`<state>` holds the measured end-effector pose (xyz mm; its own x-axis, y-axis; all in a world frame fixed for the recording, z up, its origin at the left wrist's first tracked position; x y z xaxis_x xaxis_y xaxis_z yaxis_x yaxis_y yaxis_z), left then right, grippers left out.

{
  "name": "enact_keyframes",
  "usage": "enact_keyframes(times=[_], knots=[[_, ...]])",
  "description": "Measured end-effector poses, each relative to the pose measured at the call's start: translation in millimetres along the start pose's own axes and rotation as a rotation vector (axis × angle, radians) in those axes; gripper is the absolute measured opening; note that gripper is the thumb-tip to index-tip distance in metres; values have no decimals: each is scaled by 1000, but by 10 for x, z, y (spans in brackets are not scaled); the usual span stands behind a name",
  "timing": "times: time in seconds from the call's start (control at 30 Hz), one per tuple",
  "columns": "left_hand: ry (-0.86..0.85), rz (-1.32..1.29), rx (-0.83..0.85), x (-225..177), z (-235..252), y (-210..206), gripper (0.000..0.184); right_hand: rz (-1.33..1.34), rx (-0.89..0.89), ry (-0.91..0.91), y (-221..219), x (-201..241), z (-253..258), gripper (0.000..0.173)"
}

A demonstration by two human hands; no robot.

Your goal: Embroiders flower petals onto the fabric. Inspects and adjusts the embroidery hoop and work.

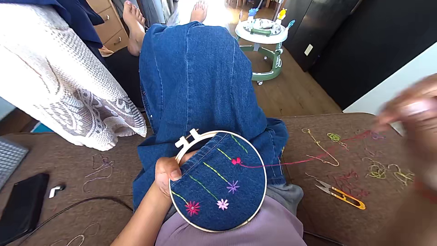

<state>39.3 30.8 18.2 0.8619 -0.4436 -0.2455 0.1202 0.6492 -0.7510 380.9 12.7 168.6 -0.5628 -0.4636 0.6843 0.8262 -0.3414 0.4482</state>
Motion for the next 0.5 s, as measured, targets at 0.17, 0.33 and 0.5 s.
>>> enact_keyframes(times=[0.17, 0.33, 0.5], knots=[[-22, -5, 21, -11, -207, 224, 48, -85, 244, 254, -1104, 401, -433, 11], [1, -22, 43, 5, -214, 230, 49, -112, 287, 265, -1322, 344, -529, 15], [-6, 9, 62, 14, -196, 215, 50, -105, 286, 237, -1316, 304, -547, 16]])
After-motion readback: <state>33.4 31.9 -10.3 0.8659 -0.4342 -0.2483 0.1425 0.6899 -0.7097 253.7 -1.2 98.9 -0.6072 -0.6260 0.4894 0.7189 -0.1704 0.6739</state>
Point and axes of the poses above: each hand's wrist, its own z-axis towards the middle knuckle, its own y-axis out of the back of the hand, x = y × z, the point moved 6 cm from there along z, towards the middle knuckle, and after that the axes turned 15 degrees about -y, right-handed, at the moved point
